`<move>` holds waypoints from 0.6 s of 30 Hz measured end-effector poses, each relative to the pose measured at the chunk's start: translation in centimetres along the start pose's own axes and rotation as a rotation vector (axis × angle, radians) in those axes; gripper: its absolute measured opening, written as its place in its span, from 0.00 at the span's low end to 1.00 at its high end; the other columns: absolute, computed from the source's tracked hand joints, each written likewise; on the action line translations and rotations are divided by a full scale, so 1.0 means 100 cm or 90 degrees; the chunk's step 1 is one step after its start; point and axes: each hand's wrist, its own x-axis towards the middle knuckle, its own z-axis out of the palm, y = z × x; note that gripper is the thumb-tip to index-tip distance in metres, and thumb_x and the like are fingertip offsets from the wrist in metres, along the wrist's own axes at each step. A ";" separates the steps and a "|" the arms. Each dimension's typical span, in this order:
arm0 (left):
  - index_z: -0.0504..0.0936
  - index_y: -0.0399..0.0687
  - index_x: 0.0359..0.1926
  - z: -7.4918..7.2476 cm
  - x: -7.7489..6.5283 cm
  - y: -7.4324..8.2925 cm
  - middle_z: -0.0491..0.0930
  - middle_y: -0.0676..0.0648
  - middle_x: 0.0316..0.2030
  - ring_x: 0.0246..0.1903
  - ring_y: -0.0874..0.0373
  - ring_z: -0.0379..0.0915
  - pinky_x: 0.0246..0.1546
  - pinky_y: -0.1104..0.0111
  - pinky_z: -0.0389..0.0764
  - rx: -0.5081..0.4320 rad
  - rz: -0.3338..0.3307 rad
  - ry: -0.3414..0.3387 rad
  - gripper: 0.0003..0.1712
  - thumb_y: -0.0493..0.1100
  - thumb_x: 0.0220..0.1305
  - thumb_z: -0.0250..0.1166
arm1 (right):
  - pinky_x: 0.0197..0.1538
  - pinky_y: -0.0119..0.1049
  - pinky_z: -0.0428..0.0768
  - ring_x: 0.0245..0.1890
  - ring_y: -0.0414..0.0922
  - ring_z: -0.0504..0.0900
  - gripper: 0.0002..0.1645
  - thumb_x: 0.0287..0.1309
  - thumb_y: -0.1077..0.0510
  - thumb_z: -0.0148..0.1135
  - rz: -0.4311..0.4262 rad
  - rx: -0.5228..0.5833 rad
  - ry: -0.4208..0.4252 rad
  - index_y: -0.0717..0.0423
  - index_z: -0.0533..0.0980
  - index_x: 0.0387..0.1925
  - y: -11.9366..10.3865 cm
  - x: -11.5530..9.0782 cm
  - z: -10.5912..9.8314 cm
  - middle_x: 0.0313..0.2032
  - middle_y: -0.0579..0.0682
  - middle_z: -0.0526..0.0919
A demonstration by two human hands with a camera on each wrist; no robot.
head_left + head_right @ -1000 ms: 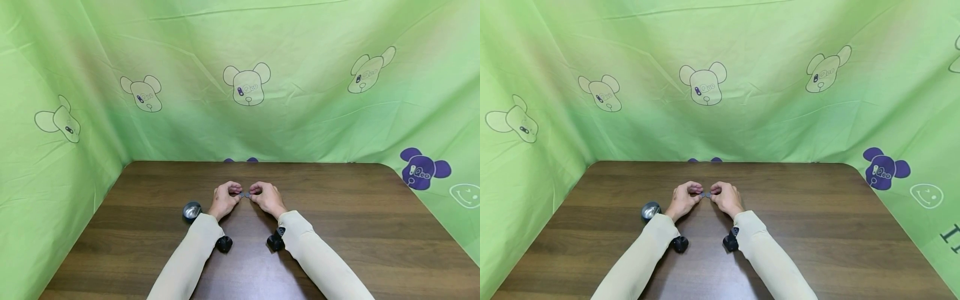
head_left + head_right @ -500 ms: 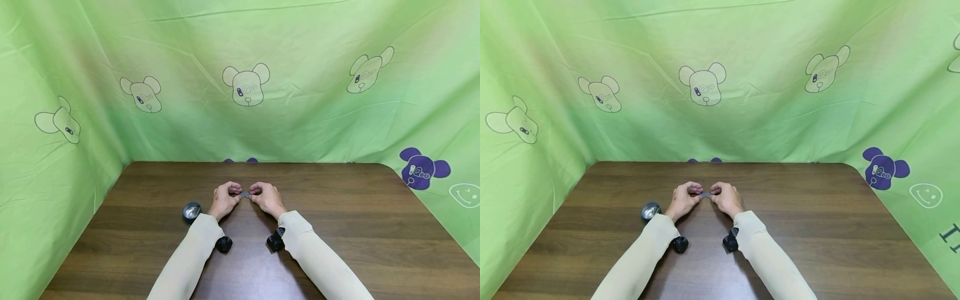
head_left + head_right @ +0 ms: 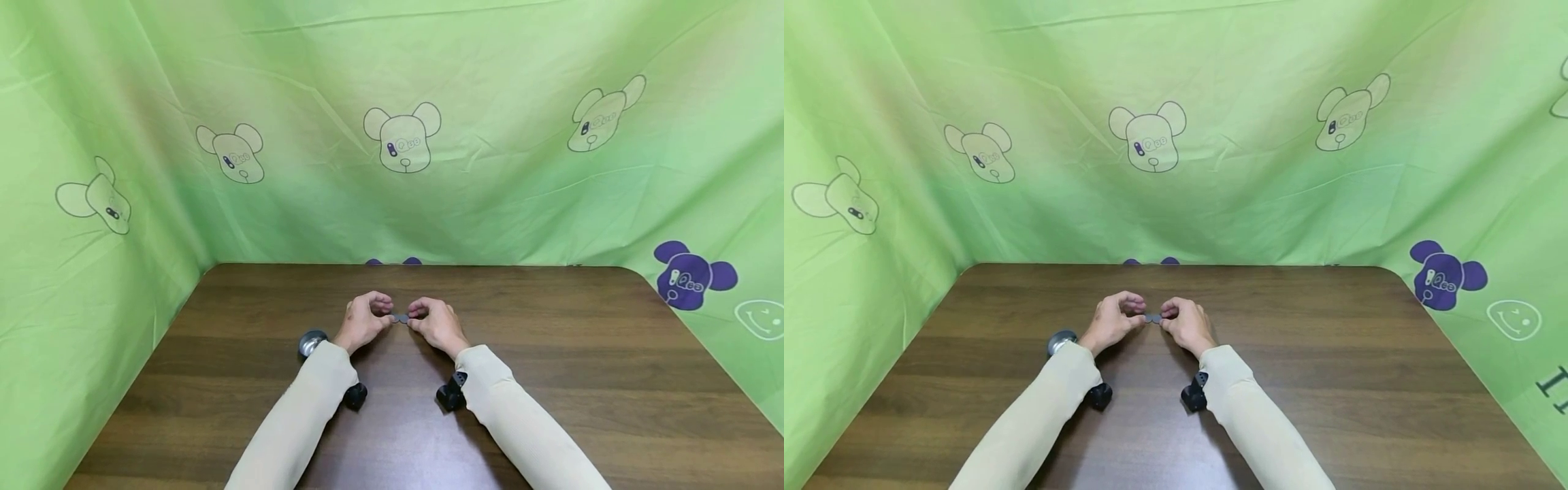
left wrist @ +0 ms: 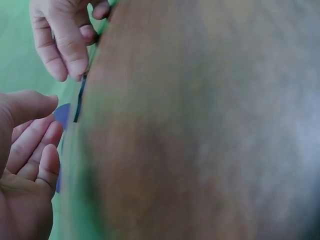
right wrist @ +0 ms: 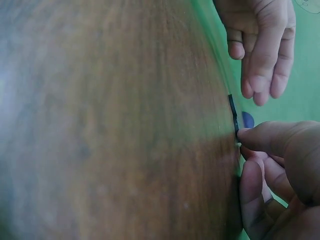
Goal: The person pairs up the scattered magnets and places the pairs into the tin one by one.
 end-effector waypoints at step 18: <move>0.81 0.29 0.49 -0.032 -0.012 0.003 0.85 0.36 0.45 0.44 0.46 0.83 0.48 0.64 0.83 -0.031 -0.012 -0.033 0.18 0.27 0.56 0.70 | 0.53 0.51 0.77 0.47 0.51 0.83 0.16 0.53 0.58 0.74 -0.007 -0.049 -0.027 0.55 0.84 0.45 0.001 0.001 0.000 0.41 0.49 0.87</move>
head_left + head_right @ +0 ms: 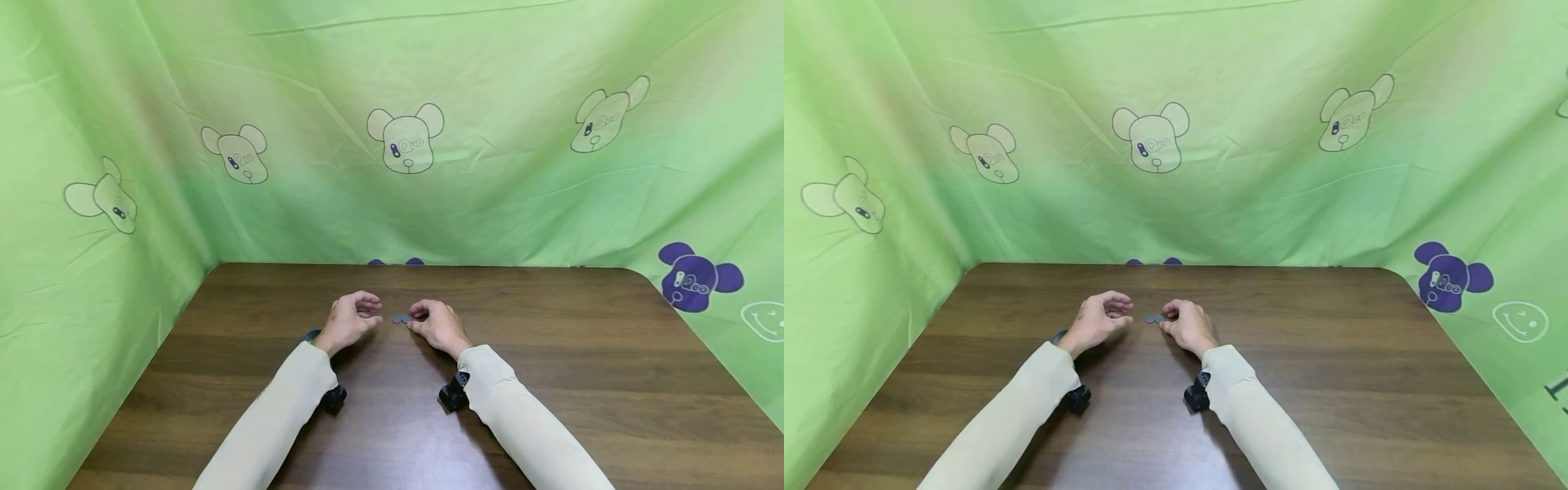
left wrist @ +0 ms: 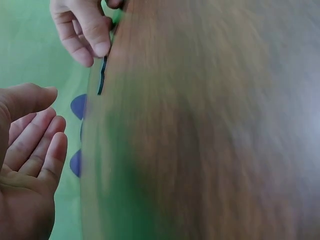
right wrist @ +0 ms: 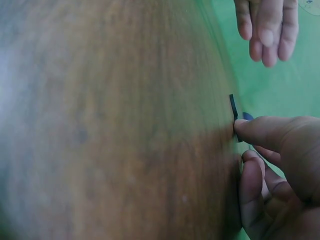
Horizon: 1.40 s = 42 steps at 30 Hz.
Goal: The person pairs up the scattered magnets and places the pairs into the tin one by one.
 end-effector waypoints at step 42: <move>0.76 0.30 0.60 -0.084 -0.070 -0.038 0.81 0.37 0.55 0.59 0.42 0.74 0.61 0.52 0.72 -0.003 -0.054 -0.012 0.37 0.35 0.49 0.79 | 0.49 0.47 0.79 0.44 0.49 0.84 0.18 0.57 0.55 0.71 -0.035 -0.036 -0.052 0.56 0.85 0.49 0.001 0.008 -0.004 0.39 0.49 0.87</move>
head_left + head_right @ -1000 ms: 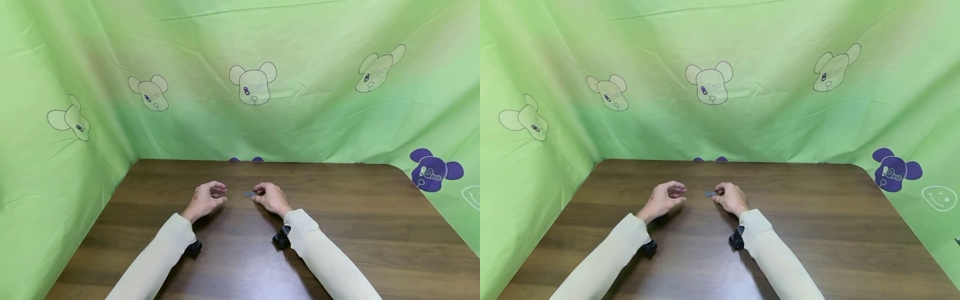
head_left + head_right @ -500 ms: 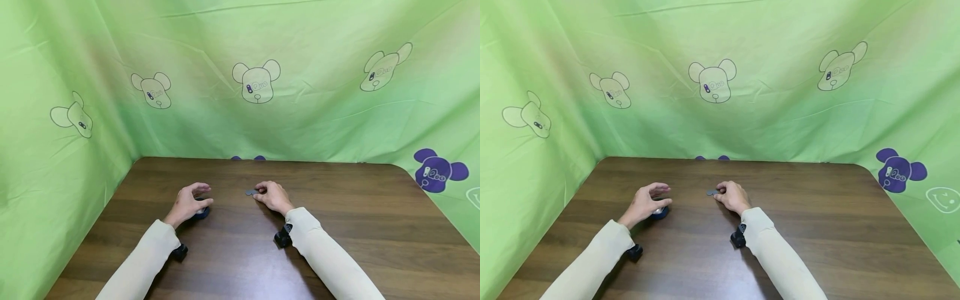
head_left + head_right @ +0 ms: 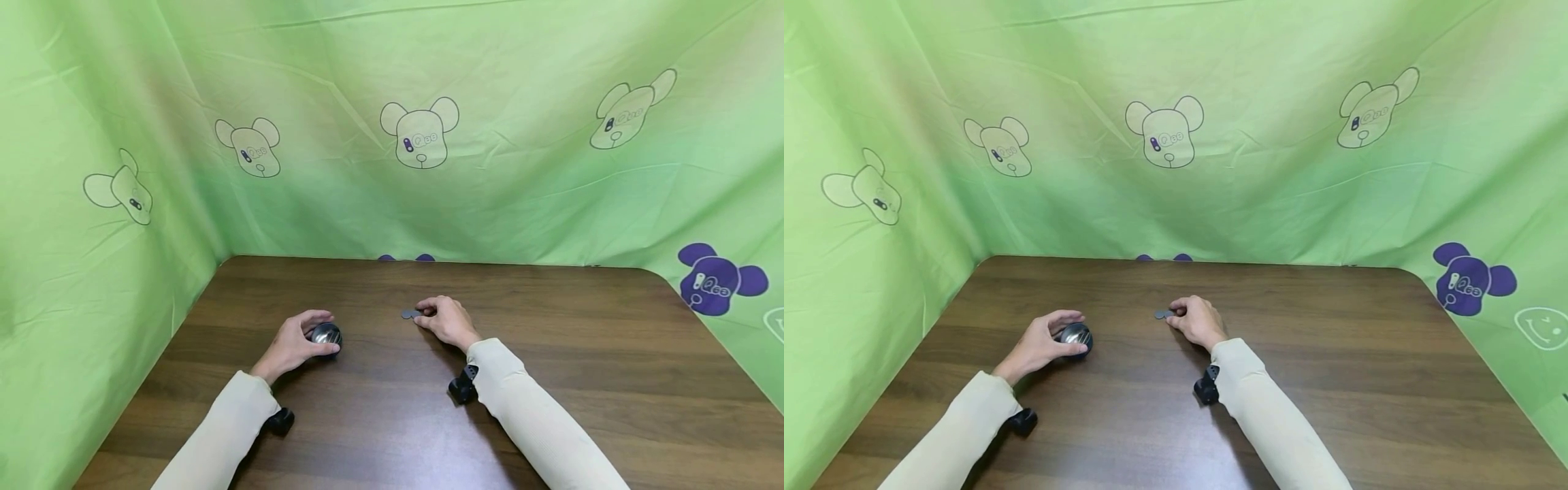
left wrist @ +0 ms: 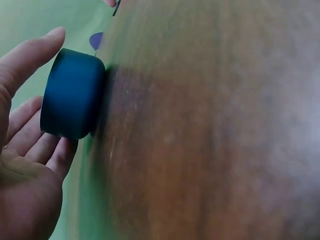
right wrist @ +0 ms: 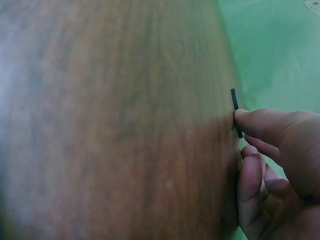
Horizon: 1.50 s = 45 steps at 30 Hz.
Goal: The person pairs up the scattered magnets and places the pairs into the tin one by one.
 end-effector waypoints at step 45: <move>0.78 0.37 0.60 0.005 -0.013 -0.020 0.81 0.40 0.56 0.59 0.47 0.74 0.63 0.58 0.71 -0.024 -0.006 0.058 0.36 0.35 0.48 0.80 | 0.21 0.31 0.80 0.16 0.39 0.77 0.09 0.61 0.66 0.65 0.120 0.258 -0.007 0.68 0.82 0.42 -0.010 0.000 0.006 0.25 0.51 0.84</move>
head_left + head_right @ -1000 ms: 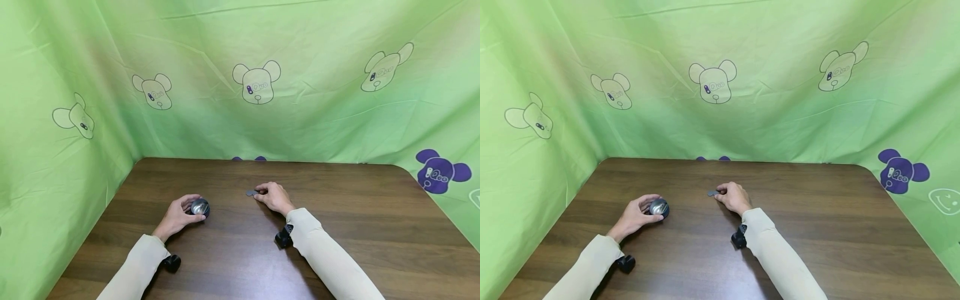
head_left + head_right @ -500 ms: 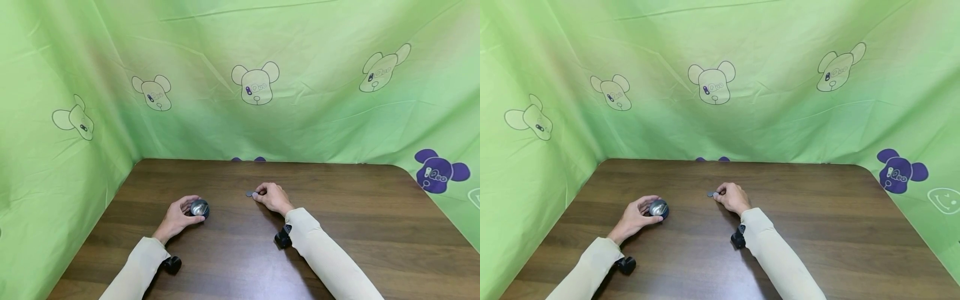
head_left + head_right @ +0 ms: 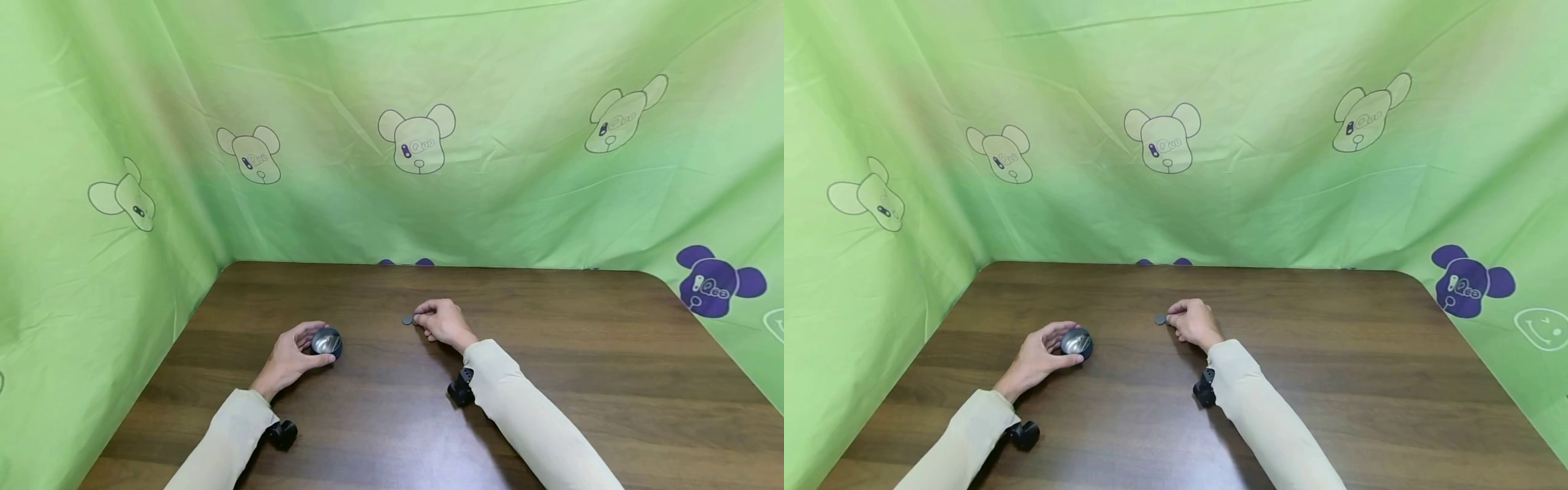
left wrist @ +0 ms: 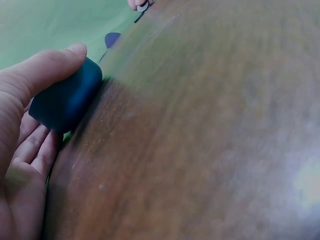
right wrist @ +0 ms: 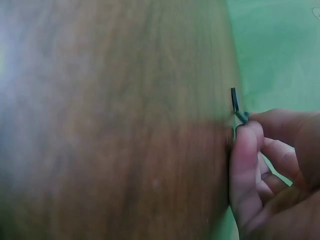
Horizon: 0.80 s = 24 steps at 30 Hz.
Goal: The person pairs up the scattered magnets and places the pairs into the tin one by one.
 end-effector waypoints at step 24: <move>0.78 0.39 0.60 -0.001 -0.001 -0.001 0.81 0.41 0.56 0.59 0.47 0.74 0.63 0.56 0.71 -0.005 0.009 -0.002 0.37 0.36 0.46 0.81 | 0.31 0.30 0.85 0.22 0.41 0.85 0.09 0.60 0.74 0.63 0.119 0.272 -0.061 0.76 0.76 0.42 0.000 0.006 -0.005 0.29 0.58 0.86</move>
